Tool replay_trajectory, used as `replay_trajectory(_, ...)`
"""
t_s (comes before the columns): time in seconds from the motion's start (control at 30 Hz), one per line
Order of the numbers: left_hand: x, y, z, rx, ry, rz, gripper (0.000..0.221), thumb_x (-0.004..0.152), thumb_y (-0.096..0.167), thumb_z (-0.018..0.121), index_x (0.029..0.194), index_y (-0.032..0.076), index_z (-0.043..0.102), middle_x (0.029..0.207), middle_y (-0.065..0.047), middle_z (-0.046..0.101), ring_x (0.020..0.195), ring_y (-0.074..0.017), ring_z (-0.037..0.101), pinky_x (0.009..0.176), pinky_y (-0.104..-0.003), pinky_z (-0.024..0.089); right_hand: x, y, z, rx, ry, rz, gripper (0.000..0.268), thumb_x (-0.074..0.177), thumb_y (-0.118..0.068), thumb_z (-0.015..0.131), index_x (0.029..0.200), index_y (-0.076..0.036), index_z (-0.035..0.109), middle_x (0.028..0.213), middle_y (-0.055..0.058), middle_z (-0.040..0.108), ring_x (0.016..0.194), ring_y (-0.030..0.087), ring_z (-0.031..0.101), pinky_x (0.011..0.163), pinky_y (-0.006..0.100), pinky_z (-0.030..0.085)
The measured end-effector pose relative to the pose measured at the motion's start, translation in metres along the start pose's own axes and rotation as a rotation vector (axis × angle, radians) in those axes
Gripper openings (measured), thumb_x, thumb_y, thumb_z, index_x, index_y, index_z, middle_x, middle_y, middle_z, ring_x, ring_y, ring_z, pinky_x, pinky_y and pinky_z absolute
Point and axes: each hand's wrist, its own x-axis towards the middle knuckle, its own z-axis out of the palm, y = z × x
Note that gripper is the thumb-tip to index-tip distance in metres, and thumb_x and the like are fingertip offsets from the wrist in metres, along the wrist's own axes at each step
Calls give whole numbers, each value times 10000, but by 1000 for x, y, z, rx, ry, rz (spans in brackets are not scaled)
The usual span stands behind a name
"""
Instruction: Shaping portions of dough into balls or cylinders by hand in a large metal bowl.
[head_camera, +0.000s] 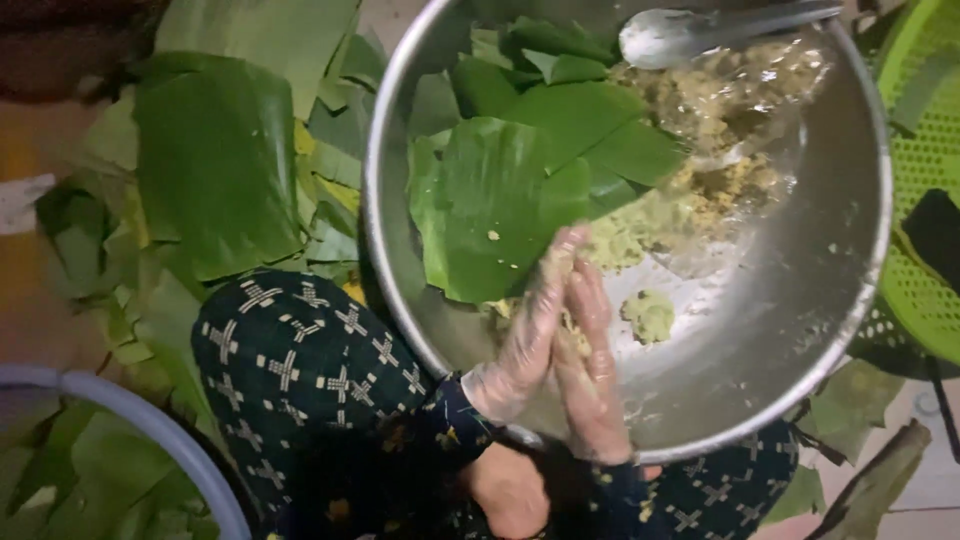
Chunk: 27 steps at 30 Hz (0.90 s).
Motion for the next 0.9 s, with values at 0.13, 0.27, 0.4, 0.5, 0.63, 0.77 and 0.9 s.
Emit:
replay_trajectory(0.13,5,7,-13,324,-210,-140,962,953,729,242,1607,63,8,1717,-183,-25,1599,-328,-15,1282,-511,59,0,-16,-3,-20,-13,116,353,920,-385,614,1167,-134,590,1145,102,690,1063,251,676,935,453,579)
replay_trajectory(0.27,49,58,-26,1485,-400,-137,515,882,222,714,1369,280,557,1609,-104,364,1497,-438,294,1184,-734,155,19,10,-17,488,72,357,410,998,-114,528,1400,-178,482,1272,98,633,840,195,633,541,255,494)
replay_trajectory(0.4,93,83,-34,2608,-910,-117,651,897,226,745,1473,344,465,1686,-78,258,1556,-406,169,1168,-777,116,26,31,-32,916,58,443,442,992,-175,574,1421,-200,468,1314,80,626,839,213,641,554,256,440)
replay_trajectory(0.5,100,75,-49,2662,-887,174,230,809,5,769,932,199,763,1183,-17,670,1504,-330,389,1187,-770,154,24,8,-27,893,22,465,559,972,-326,613,1489,-184,454,1369,103,597,812,202,642,498,223,394)
replay_trajectory(0.63,97,117,-26,2325,-596,296,337,748,103,844,1031,277,782,896,-7,741,1113,-270,686,1149,-741,261,16,20,-29,714,4,463,688,909,-57,676,1531,-227,435,1255,58,661,620,74,518,479,180,394)
replay_trajectory(0.77,65,132,21,1212,-72,142,266,832,219,828,1019,129,661,973,-41,735,954,-211,699,894,-427,585,16,8,-37,812,104,328,461,935,-69,654,1382,-120,557,1251,172,671,769,192,684,518,196,513)
replay_trajectory(0.9,55,47,-61,338,242,-131,375,796,123,839,1093,8,641,993,-114,696,830,-198,701,758,-414,652,5,0,-40,920,218,-23,438,984,-75,576,1412,-49,485,1415,294,539,1070,412,712,801,426,672)
